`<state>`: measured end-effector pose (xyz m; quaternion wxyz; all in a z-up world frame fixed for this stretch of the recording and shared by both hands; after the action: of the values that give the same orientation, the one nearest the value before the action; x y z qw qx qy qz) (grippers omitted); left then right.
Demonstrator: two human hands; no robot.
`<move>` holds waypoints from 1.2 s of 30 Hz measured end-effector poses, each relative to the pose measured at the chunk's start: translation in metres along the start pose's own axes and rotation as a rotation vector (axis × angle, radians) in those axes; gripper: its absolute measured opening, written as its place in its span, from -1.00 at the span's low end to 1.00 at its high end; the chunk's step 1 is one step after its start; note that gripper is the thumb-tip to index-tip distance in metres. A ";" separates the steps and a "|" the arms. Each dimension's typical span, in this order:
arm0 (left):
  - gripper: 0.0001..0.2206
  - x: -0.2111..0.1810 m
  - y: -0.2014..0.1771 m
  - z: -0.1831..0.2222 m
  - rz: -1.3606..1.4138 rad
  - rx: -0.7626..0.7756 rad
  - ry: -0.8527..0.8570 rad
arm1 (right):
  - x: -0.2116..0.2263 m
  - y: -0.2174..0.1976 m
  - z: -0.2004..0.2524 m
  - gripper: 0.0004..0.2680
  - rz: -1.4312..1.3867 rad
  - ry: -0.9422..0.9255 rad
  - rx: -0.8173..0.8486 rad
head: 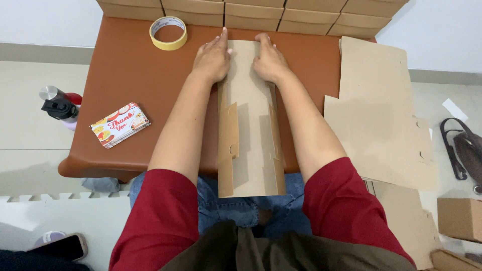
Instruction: Assembling a cardboard box by folding pre-scored flaps and applying a decorative sticker.
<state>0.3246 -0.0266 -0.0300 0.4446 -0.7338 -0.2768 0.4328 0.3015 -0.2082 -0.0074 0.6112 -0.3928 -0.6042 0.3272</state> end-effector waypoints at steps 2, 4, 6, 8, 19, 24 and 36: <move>-0.50 -0.003 -0.020 0.007 0.015 -0.090 0.046 | -0.004 -0.005 -0.005 -0.54 -0.110 0.044 0.086; -0.44 -0.003 -0.028 0.007 0.028 -0.178 0.097 | -0.006 -0.014 -0.004 -0.51 -0.225 0.089 0.169; -0.59 0.004 -0.021 -0.004 -0.104 -0.221 0.109 | -0.007 -0.026 0.000 -0.50 -0.485 0.109 0.205; -0.65 0.008 -0.022 -0.008 -0.111 -0.209 0.104 | -0.011 -0.045 0.011 -0.51 -0.438 0.043 0.158; -0.73 0.039 -0.122 0.077 -0.072 -0.298 -0.047 | -0.005 -0.165 0.203 -0.63 -0.415 -0.153 0.069; -0.77 0.013 -0.177 0.204 -0.033 -0.313 -0.079 | -0.040 -0.155 0.281 -0.72 -0.399 -0.109 0.010; -0.50 -0.076 -0.148 0.341 -0.068 -0.683 -0.257 | -0.088 -0.067 0.320 -0.90 -0.167 -0.021 -0.334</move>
<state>-0.0151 0.1207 0.0534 0.1496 -0.7700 -0.4831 0.3891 -0.0274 -0.2901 -0.0036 0.5563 -0.4338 -0.6869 0.1748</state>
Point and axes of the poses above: each hand's wrist, its own z-axis away from the middle knuckle, its own y-axis out of the palm, x = y × z, the point moved 3 cm from there along -z, towards the middle knuckle, and after that the axes turned 11 degrees about y, right-handed, at the moved point
